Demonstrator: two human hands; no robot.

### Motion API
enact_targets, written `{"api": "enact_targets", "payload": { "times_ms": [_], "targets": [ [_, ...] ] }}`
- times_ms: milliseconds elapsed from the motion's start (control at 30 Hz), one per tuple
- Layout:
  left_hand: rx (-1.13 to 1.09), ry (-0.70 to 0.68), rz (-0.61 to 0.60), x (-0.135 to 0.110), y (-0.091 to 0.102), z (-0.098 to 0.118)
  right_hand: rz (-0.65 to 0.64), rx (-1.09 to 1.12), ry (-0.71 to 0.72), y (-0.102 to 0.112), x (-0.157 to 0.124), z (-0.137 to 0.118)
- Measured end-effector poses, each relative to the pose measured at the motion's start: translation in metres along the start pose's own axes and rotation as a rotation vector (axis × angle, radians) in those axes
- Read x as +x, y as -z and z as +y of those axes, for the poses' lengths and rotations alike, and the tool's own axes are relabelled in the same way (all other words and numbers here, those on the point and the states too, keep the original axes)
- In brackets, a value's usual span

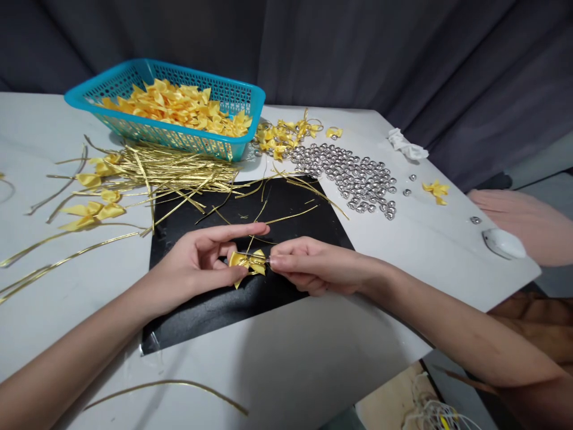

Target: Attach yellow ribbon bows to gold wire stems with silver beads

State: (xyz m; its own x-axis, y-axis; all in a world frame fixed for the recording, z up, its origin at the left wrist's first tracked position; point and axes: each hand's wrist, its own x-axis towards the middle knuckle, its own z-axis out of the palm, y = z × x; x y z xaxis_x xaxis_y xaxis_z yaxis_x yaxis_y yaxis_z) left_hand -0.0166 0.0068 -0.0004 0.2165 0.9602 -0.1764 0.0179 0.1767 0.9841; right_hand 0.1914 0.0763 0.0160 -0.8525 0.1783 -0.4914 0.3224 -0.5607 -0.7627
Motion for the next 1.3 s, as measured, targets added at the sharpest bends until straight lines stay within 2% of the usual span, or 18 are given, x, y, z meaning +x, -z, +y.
{"api": "enact_targets", "payload": {
  "times_ms": [467,567,700,767,833,967,1067,1167,1233,1300],
  "targets": [
    [-0.024,-0.013,-0.011,0.001,-0.001,0.003,-0.010,-0.047,-0.010,0.001,-0.002,-0.003],
    [-0.058,0.012,-0.018,0.000,-0.001,0.002,0.073,-0.304,0.078,0.008,-0.008,-0.010],
    [-0.092,-0.003,-0.004,-0.002,0.001,0.002,0.408,-0.930,0.288,0.022,-0.017,-0.019],
    [-0.092,-0.017,-0.005,-0.003,0.001,0.002,0.503,-1.221,0.268,0.026,-0.018,-0.021],
    [-0.094,-0.020,-0.012,-0.002,0.002,0.002,0.527,-1.421,0.189,0.025,-0.018,-0.022],
    [-0.103,-0.019,-0.020,0.000,0.001,0.002,0.590,-1.614,0.162,0.018,-0.016,-0.021],
    [-0.105,-0.012,-0.015,0.001,0.000,0.001,0.697,-1.619,0.281,0.012,-0.011,-0.013],
    [-0.113,0.000,-0.012,0.001,0.000,0.002,0.734,-1.420,0.627,0.004,-0.001,0.001],
    [-0.109,-0.001,-0.026,0.000,-0.001,0.002,0.659,-1.242,0.803,-0.003,0.007,0.010],
    [-0.080,0.000,-0.039,0.000,-0.001,0.002,0.565,-1.149,0.867,-0.009,0.014,0.018]
  ]
}}
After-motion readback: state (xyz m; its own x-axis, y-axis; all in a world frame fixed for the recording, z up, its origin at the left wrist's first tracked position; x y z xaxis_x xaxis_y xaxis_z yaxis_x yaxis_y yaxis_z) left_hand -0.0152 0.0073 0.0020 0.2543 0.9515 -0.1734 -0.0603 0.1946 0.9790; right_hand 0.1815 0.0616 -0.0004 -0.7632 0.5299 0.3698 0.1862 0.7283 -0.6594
